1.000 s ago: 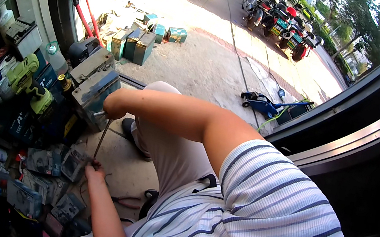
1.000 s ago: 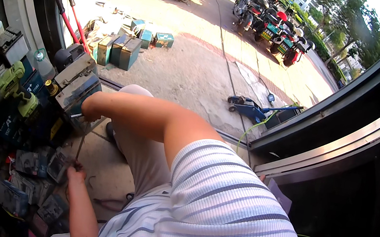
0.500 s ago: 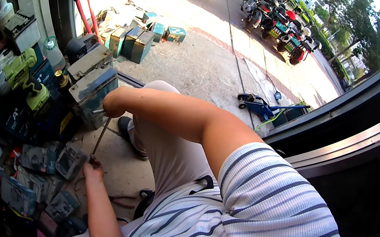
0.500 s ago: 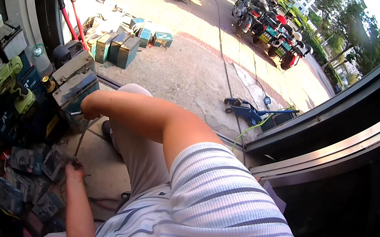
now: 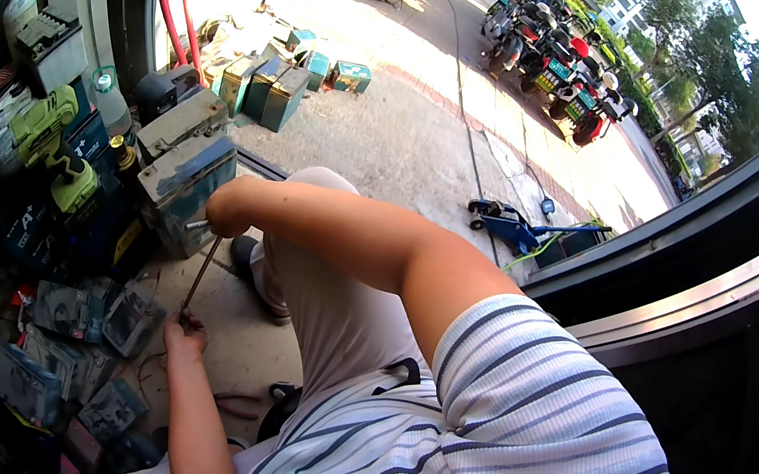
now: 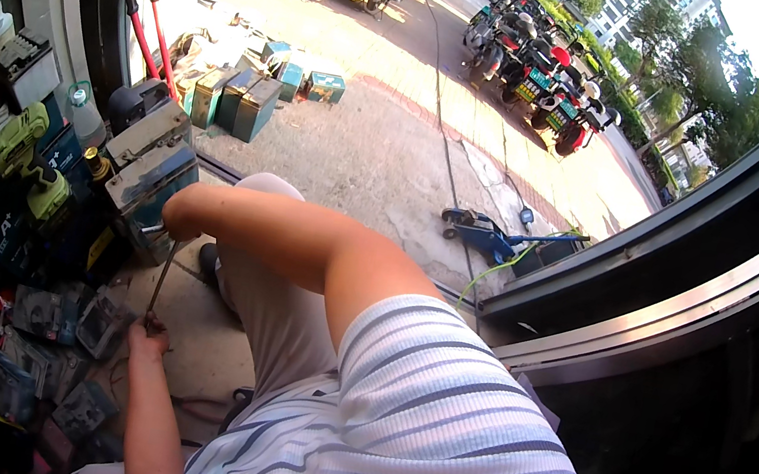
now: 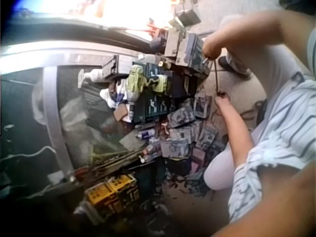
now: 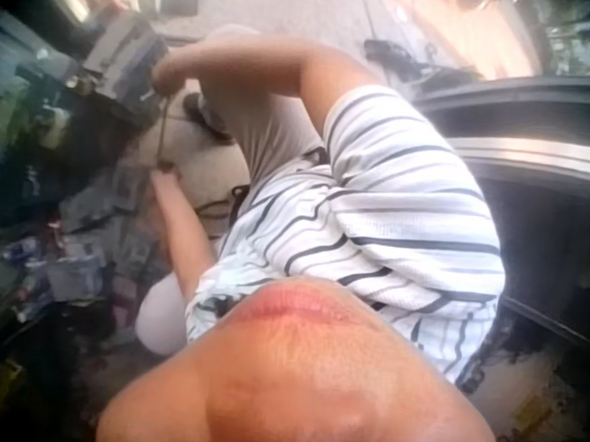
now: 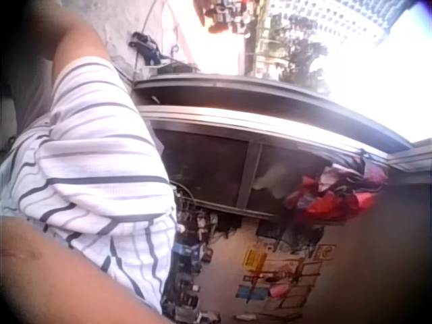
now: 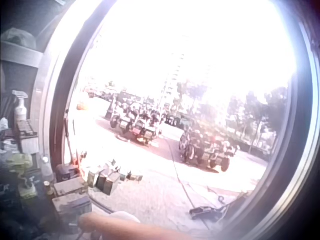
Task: The person sits on the floor in a workshop and uses a screwdriver to work on the terminals of several lead-acid batteries. They repeatedly tighten or adjust the connections on the battery terminals, handling the batteries one by one.
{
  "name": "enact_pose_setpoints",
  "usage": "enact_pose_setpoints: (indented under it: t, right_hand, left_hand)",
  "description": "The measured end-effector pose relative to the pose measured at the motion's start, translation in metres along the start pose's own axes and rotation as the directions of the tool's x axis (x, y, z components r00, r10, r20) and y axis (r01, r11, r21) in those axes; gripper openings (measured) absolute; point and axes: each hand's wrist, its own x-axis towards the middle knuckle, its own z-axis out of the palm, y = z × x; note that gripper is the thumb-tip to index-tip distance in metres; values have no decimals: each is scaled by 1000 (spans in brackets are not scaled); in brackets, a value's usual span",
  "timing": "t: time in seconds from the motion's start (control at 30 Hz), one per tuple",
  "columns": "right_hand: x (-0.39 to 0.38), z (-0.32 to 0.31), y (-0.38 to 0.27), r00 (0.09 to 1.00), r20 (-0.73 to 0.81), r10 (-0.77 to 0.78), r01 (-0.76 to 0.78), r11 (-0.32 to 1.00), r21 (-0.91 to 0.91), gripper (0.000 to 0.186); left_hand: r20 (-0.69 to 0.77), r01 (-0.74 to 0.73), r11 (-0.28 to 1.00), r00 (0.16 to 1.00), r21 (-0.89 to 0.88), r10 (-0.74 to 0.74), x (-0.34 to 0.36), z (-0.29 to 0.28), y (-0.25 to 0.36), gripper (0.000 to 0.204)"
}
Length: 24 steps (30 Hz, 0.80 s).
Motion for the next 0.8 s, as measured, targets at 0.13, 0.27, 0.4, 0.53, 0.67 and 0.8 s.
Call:
enact_pose_setpoints:
  t: [0.13, 0.27, 0.4, 0.53, 0.67, 0.8]
  right_hand:
    - [1, 4, 2, 1000, 1, 4, -4, 1000, -10, 28]
    - [1, -2, -5, 999, 35, -5, 5, 1000, 16, 27]
    - [-5, -3, -4, 998, 50, -45, 44, 999, 19, 26]
    - [2, 0, -3, 994, 66, -86, 88, 996, -16, 23]
    - [-1, -5, -6, 994, 73, -87, 89, 995, -35, 22]
    - [-1, 0, -4, 991, 69, -115, 121, 989, -91, 21]
  left_hand:
    - [45, 43, 999, 998, -3, -43, -10, 12, -11, 20]
    - [83, 55, 998, 995, 18, -57, -12, 16, -11, 18]
    - [130, 87, 993, 987, 77, -96, -25, 23, -24, 17]
    - [174, 97, 992, 979, 81, -110, -34, 29, -31, 17]
    - [197, 114, 990, 972, 88, -129, -44, 36, -34, 18]
    - [216, 162, 986, 962, 48, -168, -55, 47, -42, 17]
